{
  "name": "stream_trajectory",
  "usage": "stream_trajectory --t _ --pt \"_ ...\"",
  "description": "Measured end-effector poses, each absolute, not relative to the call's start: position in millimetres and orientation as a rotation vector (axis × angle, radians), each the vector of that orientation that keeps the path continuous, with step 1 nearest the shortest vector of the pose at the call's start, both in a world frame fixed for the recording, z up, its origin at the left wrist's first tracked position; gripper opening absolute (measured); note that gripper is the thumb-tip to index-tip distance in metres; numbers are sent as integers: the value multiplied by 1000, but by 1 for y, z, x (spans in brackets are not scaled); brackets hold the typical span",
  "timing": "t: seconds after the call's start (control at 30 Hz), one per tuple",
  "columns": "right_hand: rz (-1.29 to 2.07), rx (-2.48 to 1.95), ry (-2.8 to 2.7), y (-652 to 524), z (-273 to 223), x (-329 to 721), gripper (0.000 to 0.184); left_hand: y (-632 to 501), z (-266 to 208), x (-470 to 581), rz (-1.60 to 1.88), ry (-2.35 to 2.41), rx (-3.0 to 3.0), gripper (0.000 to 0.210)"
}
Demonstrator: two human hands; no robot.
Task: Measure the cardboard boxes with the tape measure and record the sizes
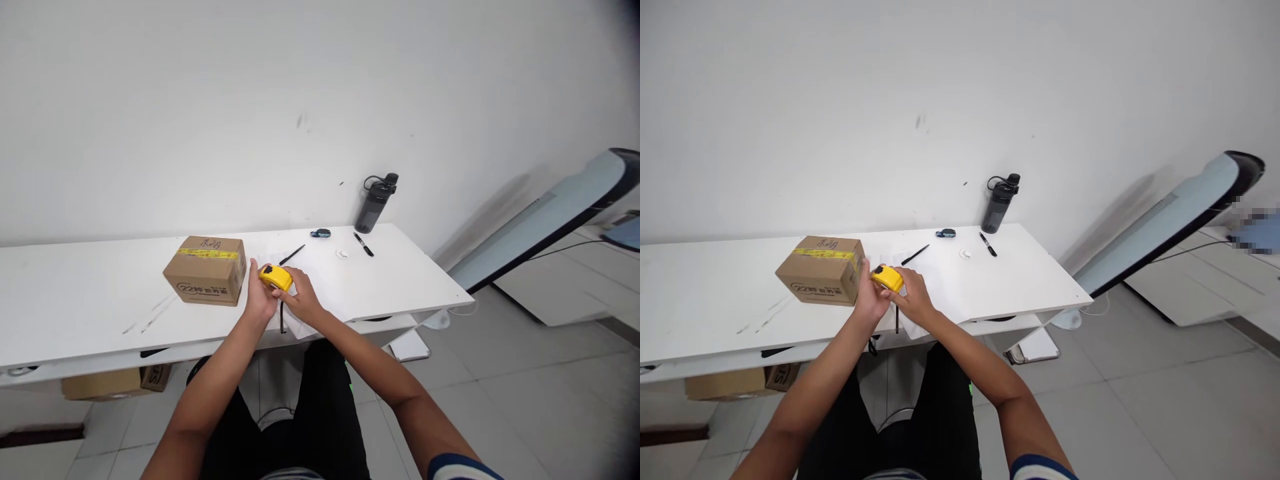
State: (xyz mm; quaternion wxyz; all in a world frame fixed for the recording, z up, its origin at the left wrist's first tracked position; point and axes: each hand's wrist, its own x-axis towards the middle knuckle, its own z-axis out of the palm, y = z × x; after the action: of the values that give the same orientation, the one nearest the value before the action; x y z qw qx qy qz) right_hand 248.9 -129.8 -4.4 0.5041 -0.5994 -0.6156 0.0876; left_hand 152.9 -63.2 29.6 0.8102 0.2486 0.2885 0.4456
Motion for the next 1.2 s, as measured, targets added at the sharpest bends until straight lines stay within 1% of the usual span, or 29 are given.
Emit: stream_trajectory --t 0.03,0.1,0.13,0.2,0.3,0.37,0.43,0.53,0.63,0.7,0.8,0.87,1.0,1.13,1.2 --pt "164 -1443 -1533 -126 -6 264 51 -48 29 164 922 611 485 44" --pt "75 -1477 -1542 -113 -6 297 54 -20 25 182 855 554 467 42" --pt "41 -1545 -1517 -103 -6 315 54 -8 21 189 820 512 485 42" --pt "7 -1791 -1493 -80 -6 350 48 13 11 197 775 462 549 42" --pt "58 -2185 -1757 -42 -10 390 48 36 -6 199 743 464 640 41" --pt "59 -2264 -1982 -25 -18 403 43 46 -14 198 741 454 656 42" --pt "28 -2235 -2122 -19 -28 407 36 54 -20 195 758 432 643 43" --pt "-20 -2222 -2092 -25 -44 405 35 61 -24 193 753 459 626 44" --pt "-20 -2212 -1813 -34 -54 402 35 66 -27 193 735 476 589 46" --pt "15 -2083 -1511 -36 -57 398 40 68 -28 193 731 455 560 46" --pt "207 -1691 -1142 -34 -55 386 53 69 -31 194 713 438 543 46" --pt "376 -1505 -1041 -32 -54 374 56 69 -32 194 708 433 534 46" --pt "587 -1489 -1072 -35 -54 354 49 69 -33 195 704 425 520 47" --pt "754 -1438 -1160 -39 -54 349 52 69 -33 196 706 418 513 49" --pt "734 -1498 -1143 -39 -53 349 52 69 -33 197 707 423 517 50"
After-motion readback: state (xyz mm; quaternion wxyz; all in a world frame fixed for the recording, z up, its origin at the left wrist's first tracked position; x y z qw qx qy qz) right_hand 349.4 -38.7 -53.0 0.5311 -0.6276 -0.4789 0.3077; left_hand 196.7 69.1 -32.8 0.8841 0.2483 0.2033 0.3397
